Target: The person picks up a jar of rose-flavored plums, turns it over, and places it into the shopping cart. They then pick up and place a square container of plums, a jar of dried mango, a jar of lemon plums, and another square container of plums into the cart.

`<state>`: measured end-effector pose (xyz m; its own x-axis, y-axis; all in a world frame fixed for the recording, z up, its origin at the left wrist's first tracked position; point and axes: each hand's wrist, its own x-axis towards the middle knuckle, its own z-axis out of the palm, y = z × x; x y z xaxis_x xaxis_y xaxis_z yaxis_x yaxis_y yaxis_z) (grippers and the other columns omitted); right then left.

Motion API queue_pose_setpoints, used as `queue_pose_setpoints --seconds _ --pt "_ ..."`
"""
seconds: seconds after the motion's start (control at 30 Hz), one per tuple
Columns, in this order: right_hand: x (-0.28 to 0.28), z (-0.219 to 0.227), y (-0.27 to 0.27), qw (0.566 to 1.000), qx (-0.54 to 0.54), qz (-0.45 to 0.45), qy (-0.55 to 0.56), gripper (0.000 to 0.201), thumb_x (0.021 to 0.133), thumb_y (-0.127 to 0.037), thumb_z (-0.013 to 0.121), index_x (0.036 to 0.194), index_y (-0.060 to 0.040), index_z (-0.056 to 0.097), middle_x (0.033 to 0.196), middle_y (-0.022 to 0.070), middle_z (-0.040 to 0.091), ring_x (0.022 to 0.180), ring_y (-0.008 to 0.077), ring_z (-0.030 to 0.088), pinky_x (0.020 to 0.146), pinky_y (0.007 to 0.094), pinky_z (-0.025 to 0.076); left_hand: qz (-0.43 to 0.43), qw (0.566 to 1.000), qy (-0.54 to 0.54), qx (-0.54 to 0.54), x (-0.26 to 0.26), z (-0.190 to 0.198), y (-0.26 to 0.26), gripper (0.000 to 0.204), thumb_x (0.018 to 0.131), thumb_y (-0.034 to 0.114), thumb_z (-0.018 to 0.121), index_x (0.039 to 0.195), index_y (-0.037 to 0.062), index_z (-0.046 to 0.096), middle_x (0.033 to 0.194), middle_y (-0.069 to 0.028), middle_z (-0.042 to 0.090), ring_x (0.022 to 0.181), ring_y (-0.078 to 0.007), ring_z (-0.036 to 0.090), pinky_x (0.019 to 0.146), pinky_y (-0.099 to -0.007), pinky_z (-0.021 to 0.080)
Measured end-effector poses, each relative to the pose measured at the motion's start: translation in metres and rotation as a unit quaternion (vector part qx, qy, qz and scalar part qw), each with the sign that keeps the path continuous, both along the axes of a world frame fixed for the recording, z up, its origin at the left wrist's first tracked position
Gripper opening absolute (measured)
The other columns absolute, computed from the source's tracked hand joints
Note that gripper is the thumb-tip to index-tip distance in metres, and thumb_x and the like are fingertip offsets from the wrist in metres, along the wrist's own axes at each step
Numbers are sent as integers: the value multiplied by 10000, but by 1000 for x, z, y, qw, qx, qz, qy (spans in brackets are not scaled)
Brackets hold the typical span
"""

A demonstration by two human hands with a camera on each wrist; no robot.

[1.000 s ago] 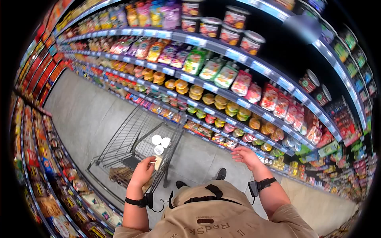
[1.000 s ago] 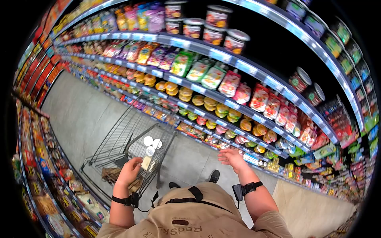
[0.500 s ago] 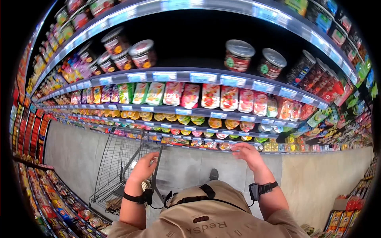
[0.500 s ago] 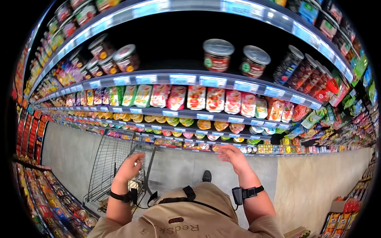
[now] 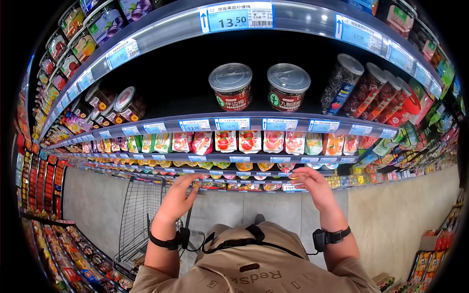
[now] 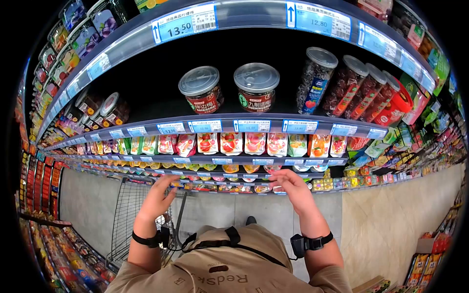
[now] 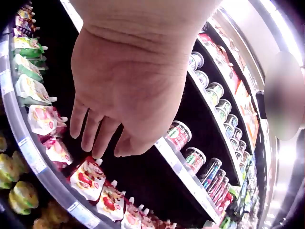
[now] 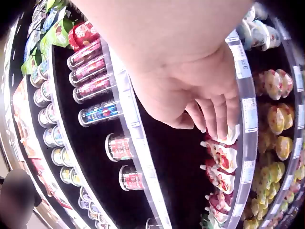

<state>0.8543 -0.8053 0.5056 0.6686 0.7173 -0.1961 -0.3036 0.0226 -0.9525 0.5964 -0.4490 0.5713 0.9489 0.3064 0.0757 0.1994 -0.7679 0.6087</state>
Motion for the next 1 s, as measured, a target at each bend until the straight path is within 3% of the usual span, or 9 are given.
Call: queue_pose_setpoints --seconds 0.1,0.3,0.37,0.4,0.6,0.77,0.8,0.87,1.0 --pt "6 27 20 999 36 25 -27 291 1028 -35 506 1295 -32 622 1241 103 703 1085 190 675 904 344 541 -26 997 -52 49 22 34 -11 413 917 5 644 1328 22 617 1292 -192 644 1221 -389 597 1056 -444 470" --pt "9 89 62 989 71 85 -101 377 998 31 550 1372 5 584 1339 89 653 1271 191 603 1074 362 478 -70 978 -160 118 65 87 -7 446 858 -32 650 1302 16 625 1364 -180 604 1225 -396 585 1035 -456 476" --pt "6 107 75 976 134 96 -142 414 989 54 540 1399 4 568 1441 108 571 1362 207 540 1141 388 437 -89 972 -184 117 78 94 1 459 841 -45 637 1298 4 626 1380 -190 596 1235 -397 581 1042 -453 468" --pt "10 114 78 968 138 121 -170 486 975 78 536 1454 -5 528 1551 130 465 1456 235 447 1205 418 372 -81 970 -201 107 85 97 4 471 844 -49 623 1312 -1 613 1391 -206 595 1260 -399 574 1076 -454 446" --pt "7 150 112 956 169 103 -216 629 946 76 565 1552 -3 417 1662 167 313 1546 270 307 1247 435 291 -114 950 -286 62 136 114 29 547 868 -28 629 1405 -32 521 1432 -257 559 1325 -414 541 1122 -464 409" --pt "11 163 127 960 173 77 -206 730 931 82 574 1607 11 308 1709 183 211 1587 283 208 1265 439 233 -128 956 -260 39 170 121 43 578 908 76 686 1441 -41 496 1435 -275 547 1334 -432 525 1137 -474 395" --pt "13 162 129 958 178 80 -209 794 931 80 578 1638 0 224 1722 185 171 1596 285 175 1270 451 210 -112 963 -238 52 174 123 44 587 900 104 698 1432 -53 505 1440 -273 545 1330 -415 535 1125 -456 408" --pt "12 164 135 959 180 72 -206 814 933 76 579 1645 -3 193 1725 183 162 1597 286 168 1270 459 204 -106 965 -223 84 183 118 50 672 878 198 763 1438 -68 506 1431 -274 555 1315 -409 549 1110 -433 421" --pt "11 165 143 959 159 69 -223 864 930 72 581 1657 -7 122 1732 175 142 1599 290 155 1269 479 201 -148 974 -169 25 192 120 53 753 846 207 823 1454 -80 484 1334 -277 628 1255 -416 606 1090 -425 442"
